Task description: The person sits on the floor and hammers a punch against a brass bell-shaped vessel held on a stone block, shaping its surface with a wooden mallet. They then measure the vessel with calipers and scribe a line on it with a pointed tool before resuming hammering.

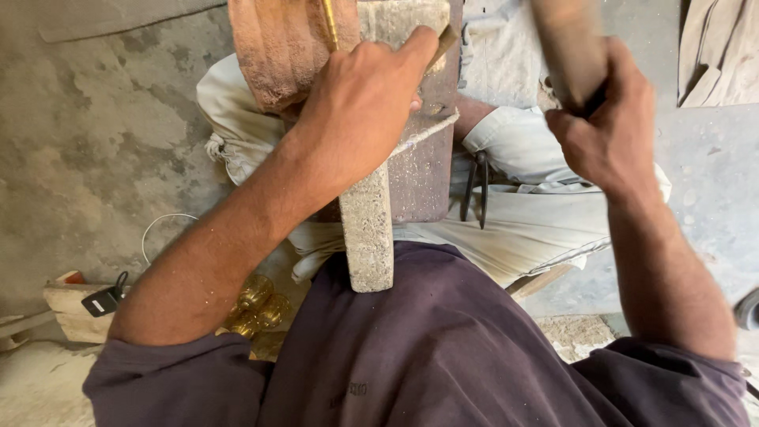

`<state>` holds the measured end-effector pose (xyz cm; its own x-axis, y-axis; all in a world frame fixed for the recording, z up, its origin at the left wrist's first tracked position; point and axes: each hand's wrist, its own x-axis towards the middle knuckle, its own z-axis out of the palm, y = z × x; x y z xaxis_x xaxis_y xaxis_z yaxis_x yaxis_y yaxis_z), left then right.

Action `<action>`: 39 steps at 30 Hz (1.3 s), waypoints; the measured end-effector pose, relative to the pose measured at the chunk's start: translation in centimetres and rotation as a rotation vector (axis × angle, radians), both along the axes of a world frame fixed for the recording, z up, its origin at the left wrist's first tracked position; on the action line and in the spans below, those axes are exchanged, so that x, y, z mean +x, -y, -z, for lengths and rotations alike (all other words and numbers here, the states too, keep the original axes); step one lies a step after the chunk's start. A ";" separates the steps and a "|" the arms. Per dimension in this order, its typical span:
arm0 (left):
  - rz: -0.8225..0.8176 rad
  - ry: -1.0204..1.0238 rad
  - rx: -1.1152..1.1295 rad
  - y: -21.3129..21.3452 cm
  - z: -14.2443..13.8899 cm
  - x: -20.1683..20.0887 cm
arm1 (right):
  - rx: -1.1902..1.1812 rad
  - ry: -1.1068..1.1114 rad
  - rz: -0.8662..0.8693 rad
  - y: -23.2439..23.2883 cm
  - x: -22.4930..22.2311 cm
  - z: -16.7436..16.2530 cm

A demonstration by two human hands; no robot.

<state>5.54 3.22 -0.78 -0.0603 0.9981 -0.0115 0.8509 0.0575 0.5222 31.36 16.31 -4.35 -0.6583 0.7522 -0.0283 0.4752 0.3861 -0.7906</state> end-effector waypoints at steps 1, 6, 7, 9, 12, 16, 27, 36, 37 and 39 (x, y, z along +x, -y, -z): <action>0.013 0.016 -0.009 -0.1 0.0 -0.1 | -0.205 -0.112 0.079 0.2 0.2 0.2; 0.079 -0.011 -0.048 -0.8 0.2 0.0 | -0.072 0.168 0.014 1.3 1.6 1.5; 0.089 -0.018 -0.057 -0.9 0.3 0.0 | -0.145 0.104 0.051 1.6 1.7 1.7; 0.104 -0.033 -0.070 -1.1 0.4 -0.1 | -0.150 0.139 0.061 2.4 2.0 2.1; 0.156 -0.165 -0.058 -1.2 0.3 -0.2 | -0.046 0.248 0.096 3.5 2.4 2.1; 0.194 -0.069 -0.087 -1.2 0.1 -0.3 | -0.360 -0.086 0.298 4.8 2.5 2.2; 0.232 -0.029 -0.130 -0.6 -0.3 -0.3 | -0.120 0.032 0.369 9.7 2.6 3.1; 0.332 -0.027 -0.104 -1.2 -0.3 -0.7 | -0.224 -0.032 0.415 10.7 2.6 2.0; 0.339 -0.037 -0.111 -1.2 -0.4 -0.7 | -0.391 -0.175 0.508 11.1 2.4 2.4; 0.350 -0.058 -0.122 -1.4 -0.5 -0.5 | -0.220 0.012 0.426 11.9 2.0 3.0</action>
<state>5.02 4.58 -0.32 0.2803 0.9499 -0.1379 0.8582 -0.1836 0.4794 33.37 4.44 -7.39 -0.2916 0.9303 -0.2225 0.5641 -0.0206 -0.8254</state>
